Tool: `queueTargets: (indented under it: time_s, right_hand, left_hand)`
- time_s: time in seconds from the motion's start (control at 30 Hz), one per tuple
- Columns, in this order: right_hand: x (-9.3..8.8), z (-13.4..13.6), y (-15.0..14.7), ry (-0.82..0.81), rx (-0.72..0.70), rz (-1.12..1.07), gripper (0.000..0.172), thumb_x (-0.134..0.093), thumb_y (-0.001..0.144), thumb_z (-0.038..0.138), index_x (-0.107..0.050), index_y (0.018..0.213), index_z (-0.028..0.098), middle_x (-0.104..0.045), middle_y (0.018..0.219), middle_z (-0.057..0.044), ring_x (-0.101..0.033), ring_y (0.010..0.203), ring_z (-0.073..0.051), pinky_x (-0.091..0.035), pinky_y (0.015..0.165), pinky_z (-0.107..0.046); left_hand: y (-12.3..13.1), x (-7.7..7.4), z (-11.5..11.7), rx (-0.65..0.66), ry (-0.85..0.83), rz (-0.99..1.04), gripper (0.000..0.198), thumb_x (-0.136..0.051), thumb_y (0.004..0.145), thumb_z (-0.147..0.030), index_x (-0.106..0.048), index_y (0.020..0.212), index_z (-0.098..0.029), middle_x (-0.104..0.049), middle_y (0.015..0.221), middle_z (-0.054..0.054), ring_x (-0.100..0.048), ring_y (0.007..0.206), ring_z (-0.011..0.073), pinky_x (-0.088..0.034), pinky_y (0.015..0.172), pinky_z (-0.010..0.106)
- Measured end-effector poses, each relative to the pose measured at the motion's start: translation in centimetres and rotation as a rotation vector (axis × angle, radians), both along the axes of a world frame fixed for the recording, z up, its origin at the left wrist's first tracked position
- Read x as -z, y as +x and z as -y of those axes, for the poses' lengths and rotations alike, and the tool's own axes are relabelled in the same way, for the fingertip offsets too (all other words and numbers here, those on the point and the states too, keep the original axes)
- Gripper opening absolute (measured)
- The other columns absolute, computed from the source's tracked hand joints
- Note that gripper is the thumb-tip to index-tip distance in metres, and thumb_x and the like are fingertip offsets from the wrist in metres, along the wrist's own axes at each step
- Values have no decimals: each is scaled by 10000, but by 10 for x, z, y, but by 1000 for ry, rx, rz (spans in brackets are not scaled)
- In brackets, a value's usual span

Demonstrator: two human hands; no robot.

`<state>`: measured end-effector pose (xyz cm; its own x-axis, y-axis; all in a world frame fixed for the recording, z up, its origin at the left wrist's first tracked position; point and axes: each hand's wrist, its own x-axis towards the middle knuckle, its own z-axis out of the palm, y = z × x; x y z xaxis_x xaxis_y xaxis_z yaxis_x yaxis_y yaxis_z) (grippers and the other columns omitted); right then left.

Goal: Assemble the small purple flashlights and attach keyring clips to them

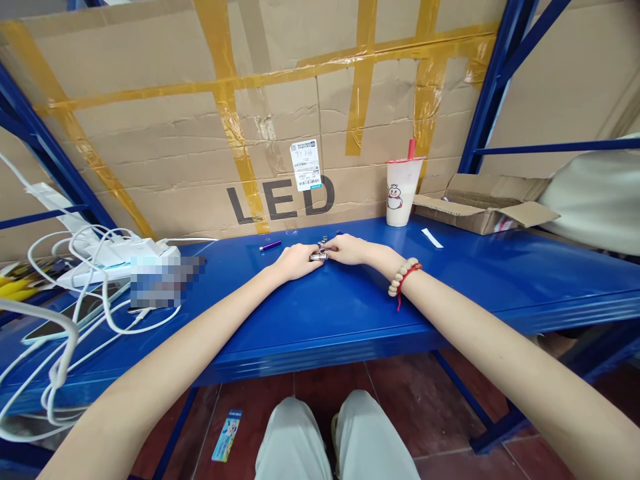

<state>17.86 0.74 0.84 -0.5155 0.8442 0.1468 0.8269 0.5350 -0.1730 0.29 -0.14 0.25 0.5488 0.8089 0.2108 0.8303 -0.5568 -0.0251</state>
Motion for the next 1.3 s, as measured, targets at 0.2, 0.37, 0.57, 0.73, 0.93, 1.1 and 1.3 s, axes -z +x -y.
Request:
queueTargets:
  time_s: [0.2, 0.37, 0.57, 0.73, 0.93, 1.1, 1.3]
  right_hand:
    - [0, -1, 0, -1, -10, 16, 295, -423, 905, 290, -679, 1044, 243, -705, 1014, -31, -636, 837, -162, -403, 702, -226]
    - [2, -4, 1, 4, -16, -25, 248, -481, 891, 317, -697, 995, 253, -716, 980, -28, -645, 836, -173, -414, 723, -231]
    - [-1, -1, 0, -4, 2, -25, 223, -504, 887, 323, -700, 942, 232, -717, 953, -46, -643, 838, -182, -416, 721, -232]
    - [-3, 2, -1, -18, 8, -20, 226, -491, 888, 308, -696, 926, 219, -715, 956, -44, -638, 813, -172, -413, 699, -226]
    - [-1, 2, 1, 16, 1, -27, 234, -502, 884, 309, -697, 981, 222, -710, 987, -58, -642, 881, -191, -416, 733, -236]
    - [-2, 6, 1, 35, -6, -45, 275, -456, 896, 295, -695, 1025, 249, -702, 1043, -49, -638, 931, -211, -418, 730, -254]
    - [0, 6, -1, 18, 17, -75, 318, -409, 914, 266, -667, 1100, 267, -688, 1084, -41, -618, 992, -225, -427, 744, -270]
  left_hand:
    - [2, -2, 1, -6, -9, 2, 250, -428, 863, -375, -619, 921, -223, -705, 971, 31, -648, 919, 245, -473, 703, 278]
    - [1, -2, 1, 8, -6, 3, 237, -430, 865, -359, -614, 922, -221, -704, 943, 33, -648, 896, 237, -463, 687, 271]
    - [1, -2, 0, -3, -13, 0, 239, -425, 873, -371, -609, 883, -219, -704, 919, 33, -650, 865, 231, -451, 659, 264]
    - [0, -2, -1, 2, -8, -5, 229, -426, 870, -366, -604, 873, -221, -704, 914, 28, -649, 854, 228, -436, 638, 258]
    - [1, -2, 0, -8, -15, -6, 244, -415, 873, -376, -602, 866, -220, -703, 906, 31, -647, 862, 229, -432, 637, 256]
    - [3, -3, 2, -22, -19, 10, 224, -425, 872, -363, -592, 844, -216, -705, 915, 35, -648, 874, 237, -436, 637, 263]
    - [4, -2, 6, -38, -15, 100, 241, -389, 899, -321, -580, 820, -199, -699, 914, 55, -644, 865, 234, -445, 647, 274]
